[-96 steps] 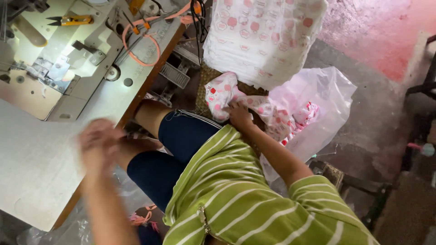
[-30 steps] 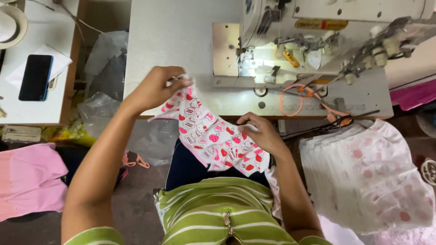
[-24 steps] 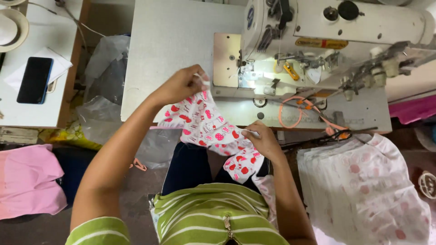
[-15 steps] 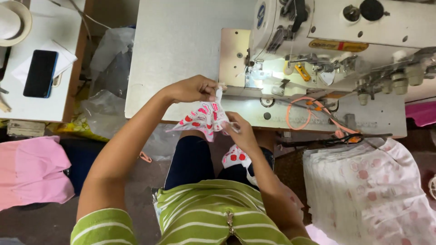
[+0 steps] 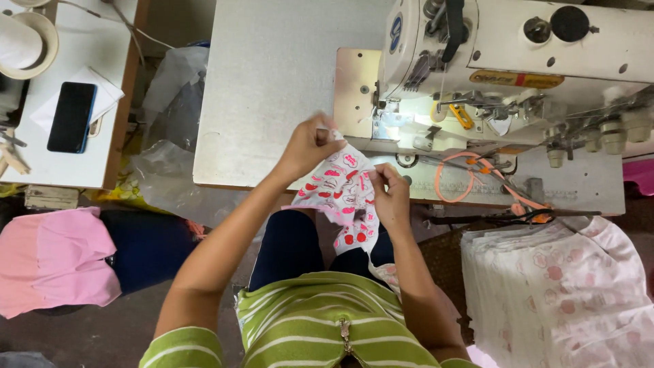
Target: Arranging and inspecting patterned fabric pieces on a sewing machine table
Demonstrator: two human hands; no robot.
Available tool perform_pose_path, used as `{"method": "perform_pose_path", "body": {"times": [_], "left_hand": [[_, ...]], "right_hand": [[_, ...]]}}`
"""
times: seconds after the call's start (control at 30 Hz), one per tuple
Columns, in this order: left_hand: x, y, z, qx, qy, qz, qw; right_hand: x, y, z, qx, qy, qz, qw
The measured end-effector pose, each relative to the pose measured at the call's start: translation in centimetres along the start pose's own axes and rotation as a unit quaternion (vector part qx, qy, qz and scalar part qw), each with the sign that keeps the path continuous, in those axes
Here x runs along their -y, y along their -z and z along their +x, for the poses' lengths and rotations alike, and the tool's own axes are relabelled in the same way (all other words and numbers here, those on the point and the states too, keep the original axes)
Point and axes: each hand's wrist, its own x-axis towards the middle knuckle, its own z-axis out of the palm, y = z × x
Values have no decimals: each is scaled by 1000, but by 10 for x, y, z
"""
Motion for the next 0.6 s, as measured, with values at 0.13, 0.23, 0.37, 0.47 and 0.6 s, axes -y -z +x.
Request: {"method": "perform_pose_path", "body": {"times": [0.13,0.23,0.37,0.47,0.6], "left_hand": [[-16,-14,-7,-12,-37,-32,999],[-40,-20,-18,8,-19,-43,999],[-49,-19,-26,64,-36,-65,995],[-45,-21,-30,26,-54,-58,996],[-13,-26,-18,-103,-69,-2,992]], "right_hand": [[24,8,1,-8,-1,9,1000],[35,14,1,-15,-12,17,1000],[35,21,4,-6,-6,17,1000],[39,24,7,-5,-8,39,999],[32,19,6,10,2,64,998]]}}
